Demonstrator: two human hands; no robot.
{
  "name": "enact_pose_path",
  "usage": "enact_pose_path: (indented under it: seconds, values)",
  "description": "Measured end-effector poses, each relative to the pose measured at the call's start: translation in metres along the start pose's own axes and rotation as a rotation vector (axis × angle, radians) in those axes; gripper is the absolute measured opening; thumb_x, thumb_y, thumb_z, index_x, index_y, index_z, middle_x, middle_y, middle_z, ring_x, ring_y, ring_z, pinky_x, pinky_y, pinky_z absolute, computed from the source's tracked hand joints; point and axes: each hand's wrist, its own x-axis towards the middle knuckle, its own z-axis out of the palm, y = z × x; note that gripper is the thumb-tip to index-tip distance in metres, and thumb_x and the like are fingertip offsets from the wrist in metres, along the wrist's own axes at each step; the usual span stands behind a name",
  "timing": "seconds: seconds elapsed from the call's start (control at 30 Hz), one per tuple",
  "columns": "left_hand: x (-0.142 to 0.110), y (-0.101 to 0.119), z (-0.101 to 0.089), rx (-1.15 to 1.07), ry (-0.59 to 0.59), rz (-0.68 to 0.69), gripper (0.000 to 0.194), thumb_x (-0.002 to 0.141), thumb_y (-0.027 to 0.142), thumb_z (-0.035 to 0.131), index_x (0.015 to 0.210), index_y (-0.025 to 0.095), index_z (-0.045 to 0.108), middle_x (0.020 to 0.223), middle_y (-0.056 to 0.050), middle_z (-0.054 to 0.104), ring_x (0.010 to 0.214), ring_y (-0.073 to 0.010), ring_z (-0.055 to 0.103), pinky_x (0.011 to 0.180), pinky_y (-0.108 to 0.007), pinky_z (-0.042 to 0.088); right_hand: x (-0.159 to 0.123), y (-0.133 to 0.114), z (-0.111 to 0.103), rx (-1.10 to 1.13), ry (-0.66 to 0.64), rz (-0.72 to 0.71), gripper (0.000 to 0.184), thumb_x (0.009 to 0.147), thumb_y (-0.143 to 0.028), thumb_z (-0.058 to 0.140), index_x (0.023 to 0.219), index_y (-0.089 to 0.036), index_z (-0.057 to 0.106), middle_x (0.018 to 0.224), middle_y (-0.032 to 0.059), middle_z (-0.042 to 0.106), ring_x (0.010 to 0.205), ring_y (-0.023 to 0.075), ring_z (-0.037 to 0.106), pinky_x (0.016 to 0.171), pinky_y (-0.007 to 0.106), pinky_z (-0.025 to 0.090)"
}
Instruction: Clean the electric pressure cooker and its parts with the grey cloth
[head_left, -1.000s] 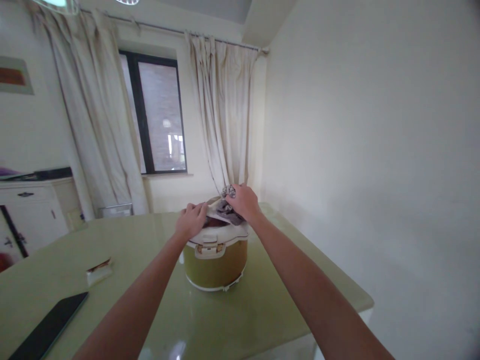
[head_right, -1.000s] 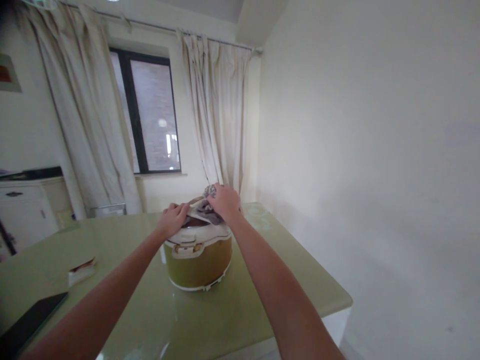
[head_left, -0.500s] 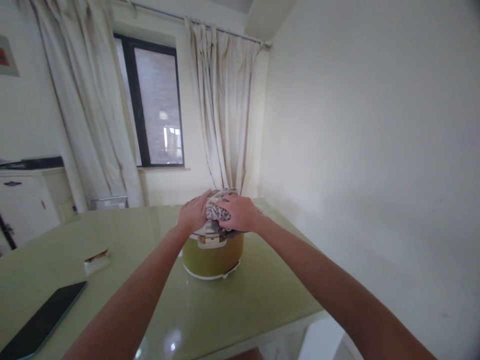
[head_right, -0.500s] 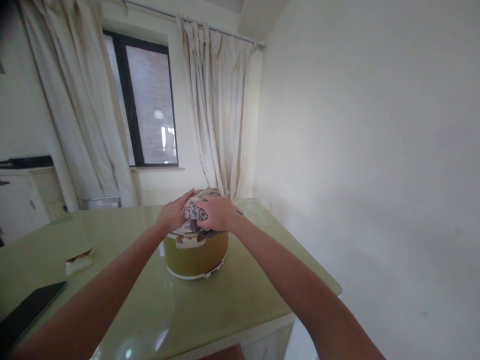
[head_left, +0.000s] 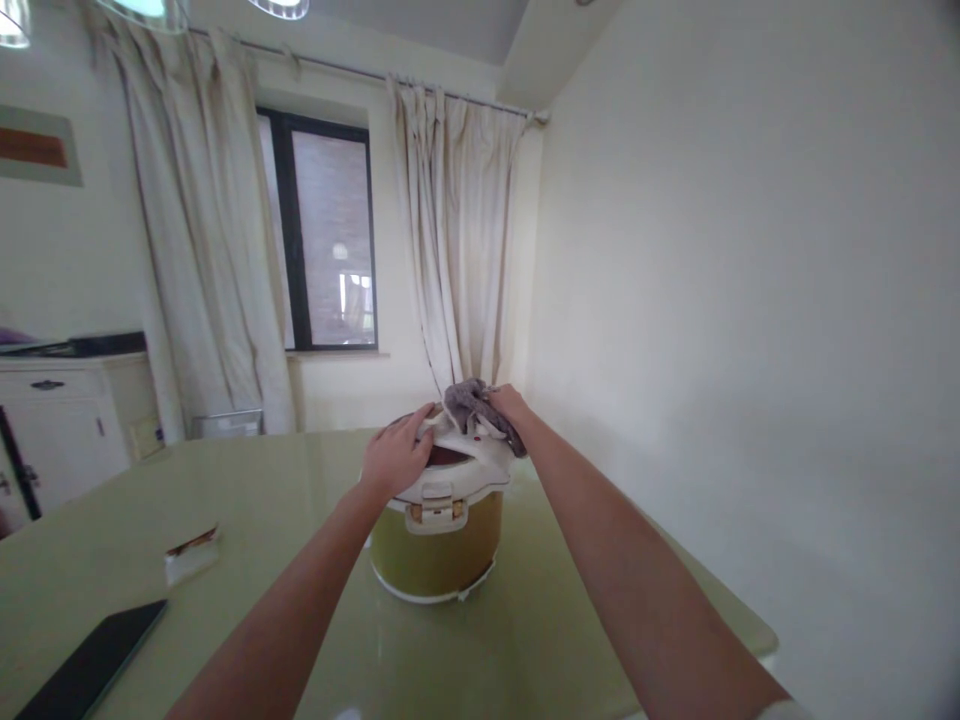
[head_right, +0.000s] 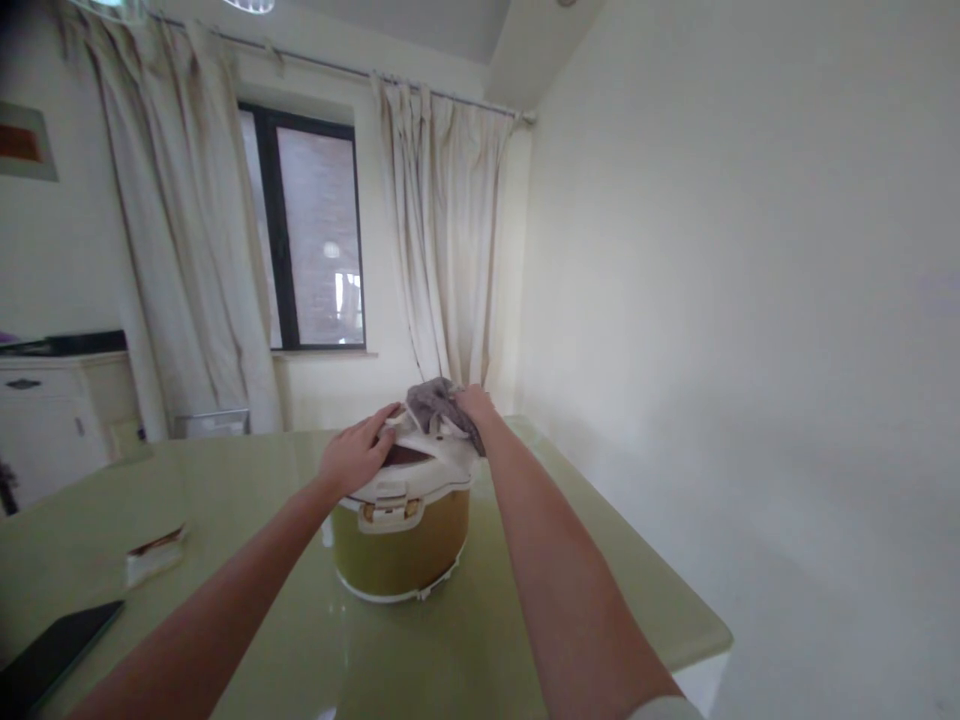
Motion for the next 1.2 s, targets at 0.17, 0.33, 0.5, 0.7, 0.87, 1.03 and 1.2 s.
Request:
enact_pose_path:
  seconds: [0.17, 0.33, 0.5, 0.7, 0.87, 1.03, 1.2]
  values:
    - [-0.001, 0.001, 0.000, 0.006, -0.009, -0.002, 0.054, 0.107, 0.042, 0.033, 0.159, 0.032, 0.045, 0.154, -0.006, 0.063, 0.139, -0.0286, 0.060, 0.120, -0.050, 0.040, -0.039, 0.027, -0.001, 0.045, 0.021, 0.043, 0.033, 0.100, -0.024, 0.052, 0.121, -0.019, 0.077, 0.119, 0.0127, 0.079, 0.115, 0.0300, 0.073, 0.091, 0.036, 0.056]
    - [0.001, 0.000, 0.001, -0.006, -0.020, 0.031, 0.055, 0.108, 0.038, 0.028, 0.160, 0.029, 0.043, 0.154, -0.008, 0.062, 0.140, -0.0282, 0.059, 0.120, -0.050, 0.040, -0.079, 0.038, -0.008, 0.145, 0.189, -0.110, 0.054, 0.093, -0.018, 0.053, 0.147, -0.022, 0.060, 0.135, 0.0108, 0.068, 0.124, 0.0259, 0.066, 0.105, 0.038, 0.052]
    - [0.002, 0.001, 0.002, 0.005, -0.026, 0.025, 0.055, 0.108, 0.041, 0.030, 0.160, 0.030, 0.043, 0.152, -0.009, 0.063, 0.139, -0.0288, 0.060, 0.120, -0.050, 0.040, -0.118, 0.023, -0.015, 0.140, 0.189, -0.247, 0.056, 0.091, -0.031, 0.066, 0.147, -0.029, 0.060, 0.139, 0.0084, 0.059, 0.123, 0.0241, 0.063, 0.110, 0.038, 0.049]
    - [0.002, 0.001, 0.000, -0.007, -0.052, 0.009, 0.056, 0.106, 0.043, 0.035, 0.160, 0.030, 0.042, 0.155, -0.009, 0.061, 0.140, -0.0305, 0.059, 0.120, -0.051, 0.039, -0.123, -0.004, -0.007, -0.006, 0.316, -0.084, 0.059, 0.090, -0.060, 0.071, 0.142, -0.033, 0.064, 0.135, 0.0116, 0.060, 0.118, 0.0309, 0.065, 0.097, 0.041, 0.053]
    - [0.001, 0.002, -0.001, 0.002, -0.055, -0.021, 0.057, 0.106, 0.038, 0.033, 0.162, 0.030, 0.040, 0.154, -0.009, 0.062, 0.140, -0.0294, 0.059, 0.120, -0.051, 0.040, -0.109, 0.019, 0.004, 0.080, 0.310, 0.157, 0.045, 0.100, -0.050, 0.054, 0.132, -0.022, 0.068, 0.110, 0.0116, 0.073, 0.104, 0.0278, 0.071, 0.087, 0.037, 0.054]
    - [0.001, 0.001, 0.001, -0.007, -0.039, -0.016, 0.056, 0.106, 0.036, 0.032, 0.161, 0.030, 0.041, 0.153, -0.010, 0.063, 0.140, -0.0286, 0.059, 0.120, -0.051, 0.040, -0.125, 0.045, 0.017, 0.110, 0.409, 0.140, 0.047, 0.094, -0.044, 0.058, 0.135, -0.022, 0.067, 0.104, 0.0102, 0.072, 0.096, 0.0253, 0.071, 0.083, 0.035, 0.055]
    - [0.002, 0.001, -0.001, -0.007, -0.056, -0.035, 0.059, 0.104, 0.030, 0.031, 0.162, 0.032, 0.040, 0.154, -0.008, 0.062, 0.137, -0.0288, 0.061, 0.117, -0.050, 0.043, -0.152, 0.049, 0.024, 0.109, 0.406, 0.208, 0.056, 0.092, -0.036, 0.057, 0.147, -0.022, 0.061, 0.117, 0.0130, 0.068, 0.101, 0.0278, 0.070, 0.089, 0.039, 0.056]
